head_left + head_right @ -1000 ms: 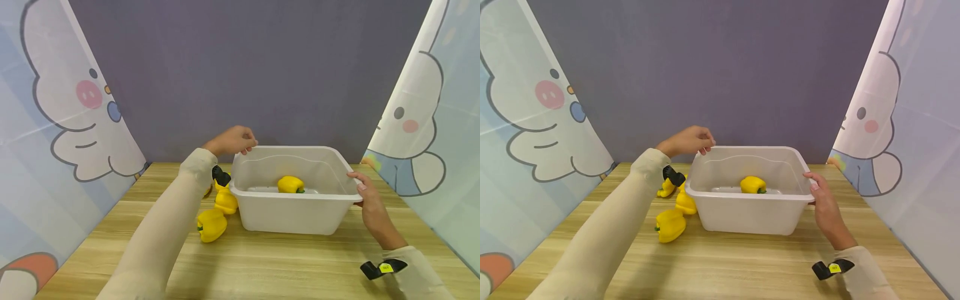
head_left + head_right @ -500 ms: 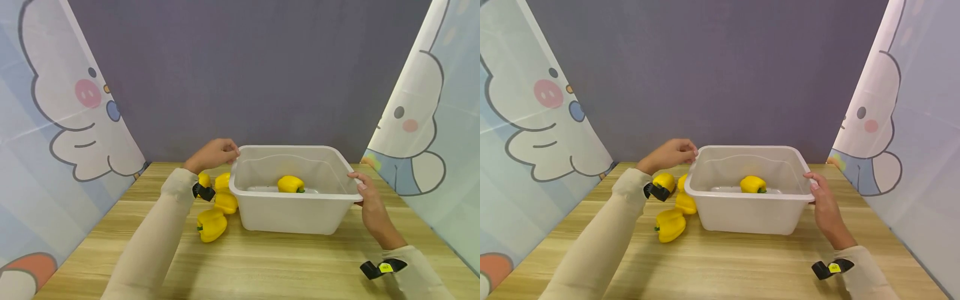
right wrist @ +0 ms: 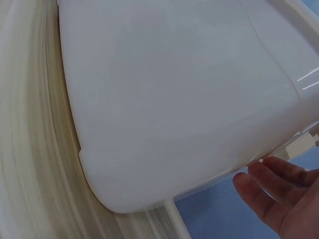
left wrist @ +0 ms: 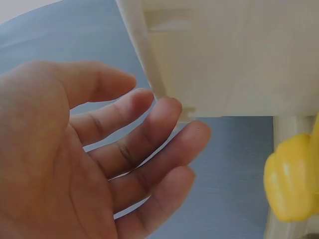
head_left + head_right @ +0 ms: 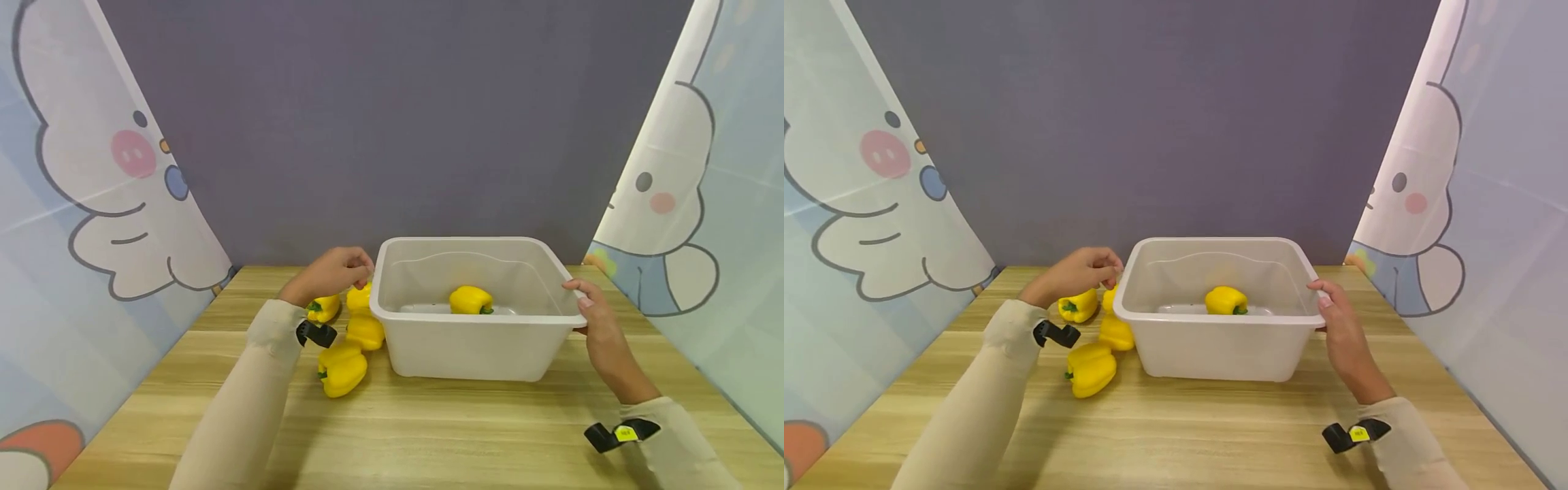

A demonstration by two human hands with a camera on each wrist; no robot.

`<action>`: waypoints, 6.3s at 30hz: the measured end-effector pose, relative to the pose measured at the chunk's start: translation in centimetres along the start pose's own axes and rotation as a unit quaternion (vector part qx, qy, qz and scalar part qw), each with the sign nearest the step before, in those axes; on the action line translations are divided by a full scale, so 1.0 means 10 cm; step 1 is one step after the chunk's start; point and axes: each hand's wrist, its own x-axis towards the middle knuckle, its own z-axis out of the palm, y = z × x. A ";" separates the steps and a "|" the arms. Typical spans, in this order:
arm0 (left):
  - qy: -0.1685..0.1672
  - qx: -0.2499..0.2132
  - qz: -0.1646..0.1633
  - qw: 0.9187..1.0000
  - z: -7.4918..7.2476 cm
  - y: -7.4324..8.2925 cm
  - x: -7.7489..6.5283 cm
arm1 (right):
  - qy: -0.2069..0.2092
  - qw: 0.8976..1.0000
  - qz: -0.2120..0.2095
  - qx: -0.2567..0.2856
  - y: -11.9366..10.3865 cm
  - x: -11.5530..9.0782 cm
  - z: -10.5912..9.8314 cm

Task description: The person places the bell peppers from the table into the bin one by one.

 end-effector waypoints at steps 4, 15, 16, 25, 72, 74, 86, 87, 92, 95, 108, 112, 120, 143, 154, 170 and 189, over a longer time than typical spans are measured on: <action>0.026 -0.027 0.009 0.999 0.07 -0.09 -0.08 | 0.002 1.000 0.000 -0.005 0.00 0.01 0.02; 0.049 -0.016 0.017 0.999 0.20 -0.21 -0.27 | -0.004 1.000 -0.005 0.001 0.01 0.00 0.00; 0.046 -0.014 0.014 0.999 0.20 -0.22 -0.29 | -0.005 1.000 -0.006 -0.001 0.01 0.00 0.00; 0.020 0.045 -0.006 0.999 0.24 -0.27 -0.50 | 0.005 1.000 -0.006 -0.009 0.01 0.01 -0.01; -0.153 -0.056 -0.078 0.984 0.27 -0.83 -0.72 | -0.006 1.000 -0.010 -0.021 0.03 -0.03 -0.01; -0.157 -0.056 -0.077 0.983 0.28 -0.84 -0.71 | -0.006 1.000 -0.011 -0.028 0.03 -0.04 -0.01; -0.174 -0.079 -0.088 0.978 0.32 -0.94 -0.74 | -0.010 0.999 -0.010 -0.041 0.01 -0.03 0.00; -0.174 -0.080 -0.089 0.978 0.32 -0.96 -0.74 | -0.008 0.999 -0.009 -0.039 0.01 -0.03 0.00; -0.178 -0.090 -0.096 0.975 0.33 -0.98 -0.78 | -0.008 0.999 -0.010 -0.034 0.01 -0.03 0.00; -0.183 -0.098 -0.100 0.973 0.34 -0.98 -0.80 | -0.007 0.999 -0.009 -0.034 0.01 -0.02 -0.01; -0.202 -0.057 -0.078 0.975 0.36 -0.95 -0.81 | -0.006 1.000 -0.015 -0.023 0.01 -0.03 0.01; -0.182 -0.062 -0.073 0.979 0.37 -0.97 -0.81 | -0.005 1.000 -0.013 -0.020 -0.01 -0.03 0.02; -0.150 -0.056 -0.057 0.985 0.37 -0.99 -0.80 | -0.005 1.000 -0.009 -0.022 -0.01 -0.03 0.01; -0.053 -0.049 -0.035 0.997 0.48 -1.14 -0.74 | -0.006 1.000 -0.006 -0.029 0.00 -0.02 -0.01; -0.058 -0.064 -0.025 0.996 0.53 -1.13 -0.71 | -0.009 0.999 -0.011 -0.036 -0.01 -0.03 -0.02; -0.079 -0.060 0.009 0.995 0.52 -1.16 -0.72 | -0.005 0.999 -0.014 -0.035 -0.02 -0.02 0.00; -0.066 -0.055 0.016 0.996 0.52 -1.21 -0.75 | 0.000 1.000 -0.012 -0.016 0.00 -0.03 0.02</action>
